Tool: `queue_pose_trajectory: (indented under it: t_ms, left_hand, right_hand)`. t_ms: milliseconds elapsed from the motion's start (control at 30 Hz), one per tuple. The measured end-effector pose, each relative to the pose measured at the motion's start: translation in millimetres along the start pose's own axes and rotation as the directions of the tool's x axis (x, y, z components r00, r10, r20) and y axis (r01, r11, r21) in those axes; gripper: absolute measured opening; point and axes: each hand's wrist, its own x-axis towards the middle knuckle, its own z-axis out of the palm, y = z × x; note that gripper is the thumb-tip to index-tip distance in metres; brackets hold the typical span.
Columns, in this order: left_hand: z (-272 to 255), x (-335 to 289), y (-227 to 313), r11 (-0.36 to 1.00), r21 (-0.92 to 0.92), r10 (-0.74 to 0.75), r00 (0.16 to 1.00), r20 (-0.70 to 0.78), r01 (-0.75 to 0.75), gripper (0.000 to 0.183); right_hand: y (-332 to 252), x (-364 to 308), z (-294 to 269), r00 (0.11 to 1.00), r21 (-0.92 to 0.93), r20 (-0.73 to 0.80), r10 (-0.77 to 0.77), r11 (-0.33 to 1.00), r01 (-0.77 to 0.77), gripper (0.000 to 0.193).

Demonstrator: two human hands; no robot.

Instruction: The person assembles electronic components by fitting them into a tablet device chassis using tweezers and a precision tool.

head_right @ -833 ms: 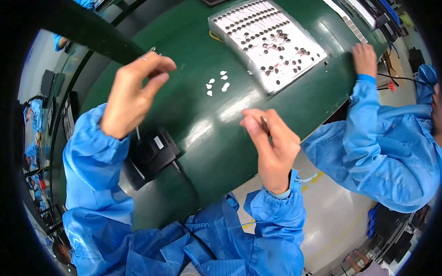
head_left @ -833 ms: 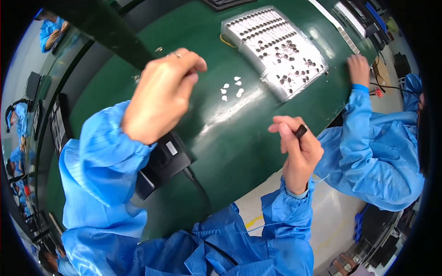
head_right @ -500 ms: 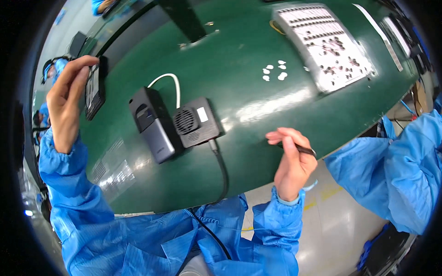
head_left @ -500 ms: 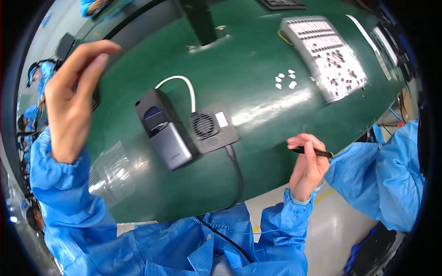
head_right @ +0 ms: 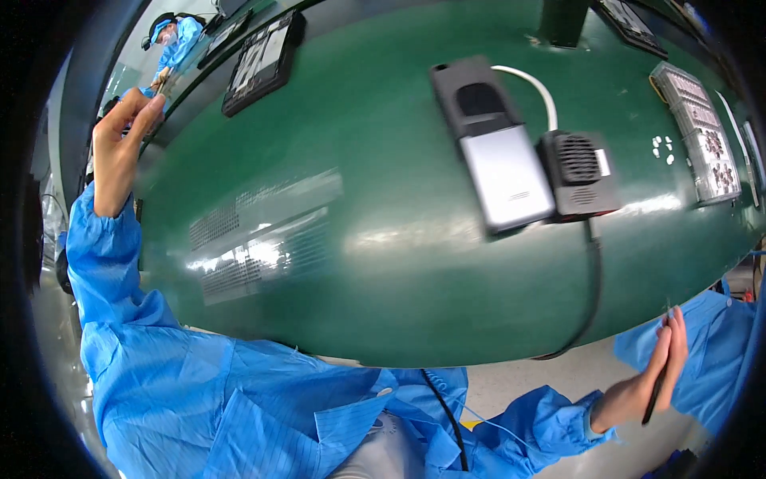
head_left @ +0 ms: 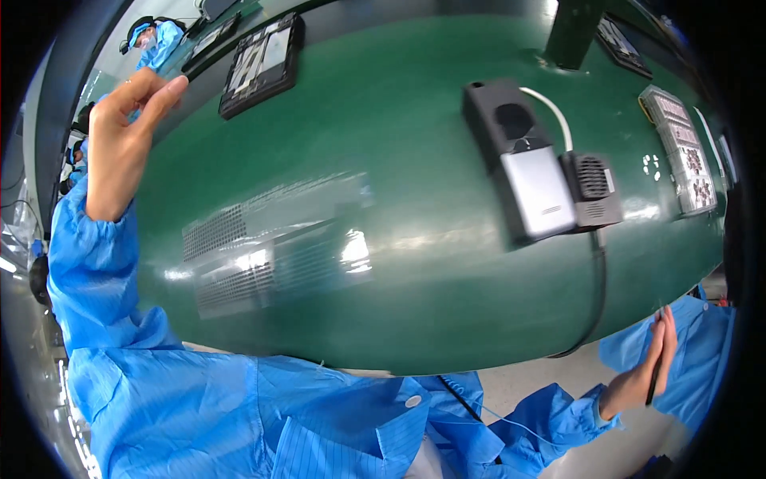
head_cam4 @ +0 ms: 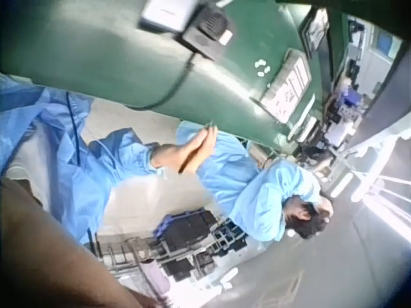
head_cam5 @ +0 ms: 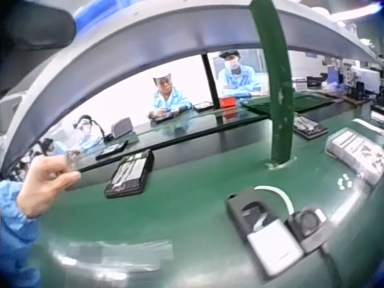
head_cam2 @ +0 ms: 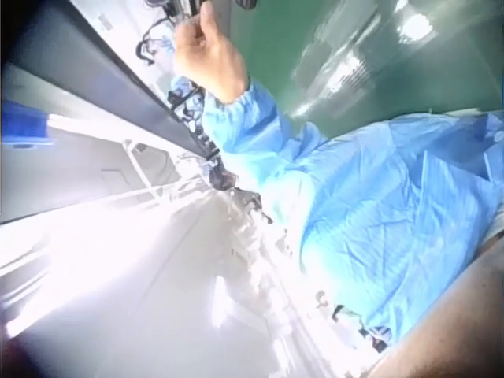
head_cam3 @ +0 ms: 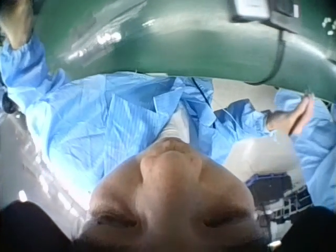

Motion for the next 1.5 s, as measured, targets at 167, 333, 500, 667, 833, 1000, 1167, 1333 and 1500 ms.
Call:
queue_pose_trajectory:
  t_ms: [167, 333, 500, 667, 833, 1000, 1167, 1333, 1500]
  left_hand:
    - [17.8, -78.3, -66.1, 0.987, -0.097, 0.132, 0.990, 0.051, -0.127, 0.010]
    - [23.7, -165.0, -115.0, 0.977, -0.013, 0.210, 0.963, 0.170, -0.211, 0.019]
    - [32.5, -190.8, -163.0, 0.980, -0.104, 0.177, 0.983, 0.044, -0.172, 0.013]
    - [38.7, -158.1, -188.4, 0.976, -0.135, 0.168, 0.985, -0.036, -0.171, 0.013]
    - [75.2, -89.0, -201.7, 0.967, -0.254, 0.002, 0.999, -0.049, -0.015, 0.027]
    - [131.0, -29.4, -223.1, 0.958, -0.233, -0.171, 0.985, 0.014, 0.169, 0.052]
    - [161.7, -12.4, -220.2, 0.924, -0.340, -0.171, 0.984, 0.042, 0.174, 0.055]
    - [159.6, -10.2, -209.7, 0.918, -0.360, -0.163, 0.986, 0.037, 0.165, 0.047]
    - [131.9, -14.5, -184.4, 0.940, -0.340, -0.055, 0.987, -0.151, 0.001, 0.038]
  right_hand:
    - [-75.5, -52.8, 6.4, 0.951, 0.019, 0.035, -0.307, 0.952, 0.306, 0.018]
    - [-181.0, -63.9, 46.7, 0.892, 0.409, 0.328, -0.313, 0.897, 0.164, 0.020]
    - [-270.5, -50.4, 125.8, 0.760, 0.565, 0.543, -0.357, 0.825, -0.017, 0.021]
    - [-308.7, -27.2, 207.9, 0.591, 0.546, 0.726, -0.351, 0.817, -0.186, 0.022]
    - [-299.7, -10.3, 306.3, 0.559, 0.564, 0.787, -0.261, 0.672, -0.480, 0.022]
    - [-285.6, -22.9, 396.1, 0.658, 0.650, 0.729, -0.188, 0.491, -0.580, 0.024]
    - [-292.5, -40.5, 426.3, 0.626, 0.637, 0.763, -0.161, 0.354, -0.685, 0.016]
    - [-295.6, -35.5, 414.0, 0.603, 0.611, 0.787, -0.132, 0.302, -0.732, 0.015]
    - [-298.8, -34.1, 367.8, 0.633, 0.651, 0.754, -0.176, 0.333, -0.683, 0.011]
